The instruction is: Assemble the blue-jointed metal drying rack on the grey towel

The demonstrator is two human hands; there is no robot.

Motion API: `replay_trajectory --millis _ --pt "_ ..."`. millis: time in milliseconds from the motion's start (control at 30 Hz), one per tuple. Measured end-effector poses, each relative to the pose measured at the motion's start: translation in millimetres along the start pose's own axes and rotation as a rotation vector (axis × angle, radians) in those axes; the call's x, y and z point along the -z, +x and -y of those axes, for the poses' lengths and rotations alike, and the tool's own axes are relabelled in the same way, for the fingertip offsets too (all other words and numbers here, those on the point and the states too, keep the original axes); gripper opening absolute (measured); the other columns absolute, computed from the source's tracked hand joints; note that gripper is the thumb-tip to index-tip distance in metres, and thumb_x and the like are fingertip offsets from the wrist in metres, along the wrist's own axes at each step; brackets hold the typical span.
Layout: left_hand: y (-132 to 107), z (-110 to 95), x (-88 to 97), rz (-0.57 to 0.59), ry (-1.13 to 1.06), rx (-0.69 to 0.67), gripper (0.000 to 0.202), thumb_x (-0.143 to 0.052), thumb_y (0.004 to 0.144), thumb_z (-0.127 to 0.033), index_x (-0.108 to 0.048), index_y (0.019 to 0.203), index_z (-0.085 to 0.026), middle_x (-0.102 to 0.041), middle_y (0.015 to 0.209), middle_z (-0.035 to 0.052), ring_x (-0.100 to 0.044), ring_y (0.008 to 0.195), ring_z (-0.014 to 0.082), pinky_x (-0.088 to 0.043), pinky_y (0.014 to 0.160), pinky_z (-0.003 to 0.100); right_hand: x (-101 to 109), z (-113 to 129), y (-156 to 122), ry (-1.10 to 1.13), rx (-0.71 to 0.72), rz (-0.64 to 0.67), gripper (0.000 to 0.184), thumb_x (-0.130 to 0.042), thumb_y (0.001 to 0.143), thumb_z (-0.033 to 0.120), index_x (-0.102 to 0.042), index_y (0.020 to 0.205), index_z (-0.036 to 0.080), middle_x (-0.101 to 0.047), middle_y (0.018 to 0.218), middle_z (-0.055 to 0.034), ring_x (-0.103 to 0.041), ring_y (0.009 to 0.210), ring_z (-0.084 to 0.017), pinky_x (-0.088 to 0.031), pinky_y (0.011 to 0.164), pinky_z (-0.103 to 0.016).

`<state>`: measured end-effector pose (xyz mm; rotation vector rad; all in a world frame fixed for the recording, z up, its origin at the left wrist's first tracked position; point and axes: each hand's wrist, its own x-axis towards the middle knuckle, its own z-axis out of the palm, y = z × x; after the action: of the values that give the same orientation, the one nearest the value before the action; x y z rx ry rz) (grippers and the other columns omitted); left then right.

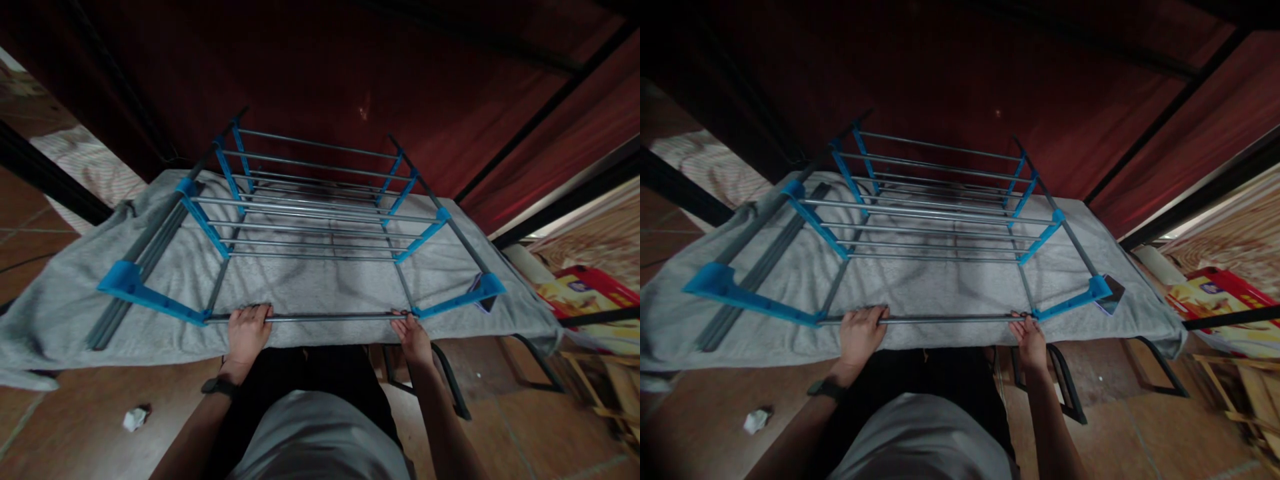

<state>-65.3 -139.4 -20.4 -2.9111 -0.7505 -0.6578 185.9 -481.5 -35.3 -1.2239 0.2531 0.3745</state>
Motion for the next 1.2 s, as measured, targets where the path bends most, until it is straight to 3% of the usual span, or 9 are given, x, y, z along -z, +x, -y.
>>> replay_trajectory --millis 233,800,1200 --pt "-1.9 1.6 -3.9 0.009 -0.002 0.004 0.021 -0.047 0.096 -0.027 -0.064 0.087 -0.021 -0.072 0.077 0.006 -0.064 0.079 0.0262 -0.033 0.076 0.039 -0.2 1.2 -0.1 0.003 -0.007 -0.008 0.02 -0.068 0.083 0.038 -0.063 0.091 0.021 -0.074 0.095 -0.0033 -0.071 0.089 -0.016 -0.06 0.079 -0.03" --pt "-3.4 2.4 -3.1 -0.019 -0.054 -0.031 0.022 -0.049 0.097 -0.028 -0.067 0.087 -0.019 -0.072 0.079 0.0058 -0.064 0.08 0.0251 -0.035 0.075 0.038 1.6 -2.7 1.0 -0.008 0.015 -0.026 0.032 -0.073 0.078 0.044 -0.065 0.097 0.02 -0.075 0.093 -0.0027 -0.071 0.085 -0.015 -0.058 0.081 -0.029" --pt "-2.9 -0.4 5.3 -0.03 -0.102 -0.066 0.02 -0.05 0.096 -0.025 -0.067 0.086 -0.019 -0.071 0.076 0.0047 -0.063 0.077 0.023 -0.036 0.074 0.038 4.0 -2.4 1.9 -0.042 0.018 -0.001 0.034 -0.071 0.078 0.048 -0.065 0.097 0.02 -0.074 0.093 -0.0032 -0.071 0.09 -0.016 -0.058 0.083 -0.029"
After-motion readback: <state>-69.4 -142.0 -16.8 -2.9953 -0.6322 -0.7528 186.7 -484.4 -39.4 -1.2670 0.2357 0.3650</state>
